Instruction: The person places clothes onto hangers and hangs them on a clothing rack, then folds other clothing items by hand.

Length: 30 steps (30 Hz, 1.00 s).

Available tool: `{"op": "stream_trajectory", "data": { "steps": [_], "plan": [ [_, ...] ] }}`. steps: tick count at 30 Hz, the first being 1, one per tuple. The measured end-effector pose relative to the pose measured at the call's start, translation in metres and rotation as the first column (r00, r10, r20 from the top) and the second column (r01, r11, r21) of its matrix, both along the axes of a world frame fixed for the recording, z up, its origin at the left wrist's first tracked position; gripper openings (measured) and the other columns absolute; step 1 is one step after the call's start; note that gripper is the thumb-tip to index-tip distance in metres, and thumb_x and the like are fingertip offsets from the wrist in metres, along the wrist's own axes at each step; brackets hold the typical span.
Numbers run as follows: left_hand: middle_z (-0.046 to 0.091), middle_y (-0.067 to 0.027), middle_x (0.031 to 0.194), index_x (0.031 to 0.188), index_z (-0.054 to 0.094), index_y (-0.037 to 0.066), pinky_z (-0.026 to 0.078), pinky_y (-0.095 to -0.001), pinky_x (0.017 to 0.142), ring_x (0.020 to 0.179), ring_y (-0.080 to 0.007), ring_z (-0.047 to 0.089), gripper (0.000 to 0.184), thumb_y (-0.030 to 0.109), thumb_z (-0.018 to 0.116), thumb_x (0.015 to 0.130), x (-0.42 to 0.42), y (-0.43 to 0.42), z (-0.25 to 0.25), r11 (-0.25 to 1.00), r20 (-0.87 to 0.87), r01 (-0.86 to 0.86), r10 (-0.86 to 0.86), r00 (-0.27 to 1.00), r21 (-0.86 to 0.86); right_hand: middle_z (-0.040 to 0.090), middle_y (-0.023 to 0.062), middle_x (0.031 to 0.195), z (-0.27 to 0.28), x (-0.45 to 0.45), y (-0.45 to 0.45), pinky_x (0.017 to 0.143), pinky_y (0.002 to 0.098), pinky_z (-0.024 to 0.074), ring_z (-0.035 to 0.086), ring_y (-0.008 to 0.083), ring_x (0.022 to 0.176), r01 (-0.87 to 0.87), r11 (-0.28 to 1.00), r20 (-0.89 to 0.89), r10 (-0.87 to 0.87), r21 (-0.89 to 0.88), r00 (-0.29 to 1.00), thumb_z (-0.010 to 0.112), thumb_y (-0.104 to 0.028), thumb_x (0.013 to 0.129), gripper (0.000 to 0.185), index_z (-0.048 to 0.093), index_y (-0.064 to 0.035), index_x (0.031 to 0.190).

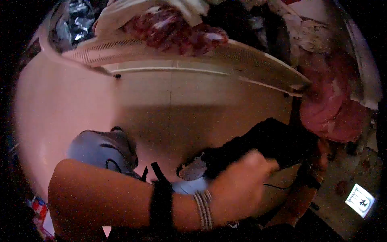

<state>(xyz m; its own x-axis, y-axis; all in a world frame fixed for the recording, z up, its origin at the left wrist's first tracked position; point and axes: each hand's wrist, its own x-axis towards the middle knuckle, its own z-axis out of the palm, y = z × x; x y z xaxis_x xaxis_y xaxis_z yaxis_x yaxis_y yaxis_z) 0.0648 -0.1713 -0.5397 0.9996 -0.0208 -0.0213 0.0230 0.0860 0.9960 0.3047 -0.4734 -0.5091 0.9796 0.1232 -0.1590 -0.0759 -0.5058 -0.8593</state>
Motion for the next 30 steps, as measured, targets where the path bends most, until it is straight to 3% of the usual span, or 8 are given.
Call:
{"op": "stream_trajectory", "data": {
  "steps": [8, 14, 18, 20, 23, 24, 26, 30],
  "plan": [
    [0.056, -0.0101, 0.099, 0.099, 0.056, 0.005, 0.043, -0.0293, 0.085, 0.095, -0.0196, 0.054, 0.031, -0.006, 0.055, 0.070, 0.052, 0.083, -0.091, 0.959, 0.018, -0.272, 0.272, 0.962, 0.075, 0.053, 0.0086, 0.110, -0.058, 0.014, -0.004, 0.089, 0.0302, 0.0361, 0.049, 0.0195, 0.102, -0.410, 0.846, -0.022, 0.429, -0.342, 0.903, 0.054, -0.012, 0.078, 0.037, 0.052, 0.0018, 0.112],
    [0.054, -0.0113, 0.098, 0.088, 0.056, 0.004, 0.043, -0.0310, 0.080, 0.094, -0.0260, 0.053, 0.021, -0.004, 0.062, 0.069, 0.049, 0.141, -0.047, 0.465, 0.229, -0.268, 0.140, 0.963, 0.843, 0.054, 0.0104, 0.106, -0.057, 0.013, 0.037, 0.088, 0.0298, 0.0355, 0.050, 0.0195, 0.098, -0.322, 0.808, 0.091, 0.416, -0.493, 0.905, 0.059, -0.011, 0.073, 0.028, 0.054, 0.0008, 0.098],
    [0.054, -0.0109, 0.090, 0.085, 0.053, 0.004, 0.044, -0.0332, 0.079, 0.094, -0.0263, 0.052, 0.014, 0.002, 0.060, 0.073, 0.047, 0.152, -0.027, 0.441, 0.467, -0.431, 0.031, 0.884, 0.787, 0.051, 0.0125, 0.111, -0.045, 0.002, 0.030, 0.088, 0.0327, 0.0356, 0.049, 0.0222, 0.098, -0.454, 0.850, 0.203, 0.510, -0.268, 0.836, 0.060, -0.013, 0.072, 0.025, 0.052, -0.0006, 0.092],
    [0.054, -0.0057, 0.086, 0.090, 0.050, 0.004, 0.044, -0.0304, 0.077, 0.087, -0.0178, 0.053, 0.012, 0.009, 0.056, 0.082, 0.041, 0.162, -0.018, 0.937, 0.082, -0.121, 0.099, 0.992, 0.328, 0.046, 0.0132, 0.117, -0.035, -0.003, 0.026, 0.089, 0.0350, 0.0355, 0.048, 0.0241, 0.101, -0.624, 0.740, 0.116, 0.617, 0.249, 0.778, 0.059, -0.013, 0.073, 0.025, 0.051, -0.0011, 0.093],
    [0.051, 0.0009, 0.079, 0.090, 0.049, 0.006, 0.043, -0.0234, 0.065, 0.073, -0.0106, 0.050, 0.012, 0.018, 0.052, 0.087, 0.050, 0.171, -0.019, 0.995, -0.225, -0.077, 0.063, 0.972, -0.057, 0.054, 0.0101, 0.102, -0.054, -0.011, 0.037, 0.082, 0.0325, 0.0395, 0.051, 0.0198, 0.090, -0.106, 0.740, -0.192, 0.306, 0.665, 0.933, 0.057, -0.012, 0.077, 0.017, 0.054, -0.0032, 0.091],
    [0.050, 0.0021, 0.077, 0.089, 0.049, 0.008, 0.041, -0.0216, 0.061, 0.068, -0.0096, 0.048, 0.012, 0.019, 0.052, 0.087, 0.057, 0.168, -0.027, 0.945, -0.365, -0.179, 0.070, 0.928, -0.274, 0.057, 0.0080, 0.095, -0.069, -0.009, 0.039, 0.080, 0.0320, 0.0410, 0.052, 0.0176, 0.086, 0.311, 0.675, -0.489, 0.084, 0.669, 0.868, 0.057, -0.014, 0.079, 0.016, 0.054, -0.0040, 0.091],
    [0.051, 0.0013, 0.078, 0.091, 0.050, 0.009, 0.040, -0.0222, 0.059, 0.067, -0.0103, 0.048, 0.015, 0.023, 0.052, 0.087, 0.070, 0.165, -0.075, 0.957, -0.354, -0.212, 0.132, 0.926, -0.198, 0.057, 0.0045, 0.092, -0.109, 0.009, 0.063, 0.074, 0.0260, 0.0427, 0.053, 0.0141, 0.085, -0.127, 0.959, -0.229, 0.187, 0.253, 0.955, 0.059, -0.025, 0.081, 0.027, 0.054, -0.0048, 0.098],
    [0.052, 0.0009, 0.081, 0.095, 0.051, 0.010, 0.039, -0.0238, 0.055, 0.066, -0.0109, 0.048, 0.020, 0.029, 0.052, 0.087, 0.066, 0.143, -0.110, 0.856, -0.613, -0.488, 0.295, 0.733, -0.172, 0.055, 0.0018, 0.087, -0.114, -0.011, 0.093, 0.071, 0.0264, 0.0424, 0.051, 0.0126, 0.078, -0.115, 0.938, -0.357, 0.236, 0.328, 0.904, 0.059, -0.024, 0.081, 0.026, 0.054, -0.0056, 0.098]
  ]
}}
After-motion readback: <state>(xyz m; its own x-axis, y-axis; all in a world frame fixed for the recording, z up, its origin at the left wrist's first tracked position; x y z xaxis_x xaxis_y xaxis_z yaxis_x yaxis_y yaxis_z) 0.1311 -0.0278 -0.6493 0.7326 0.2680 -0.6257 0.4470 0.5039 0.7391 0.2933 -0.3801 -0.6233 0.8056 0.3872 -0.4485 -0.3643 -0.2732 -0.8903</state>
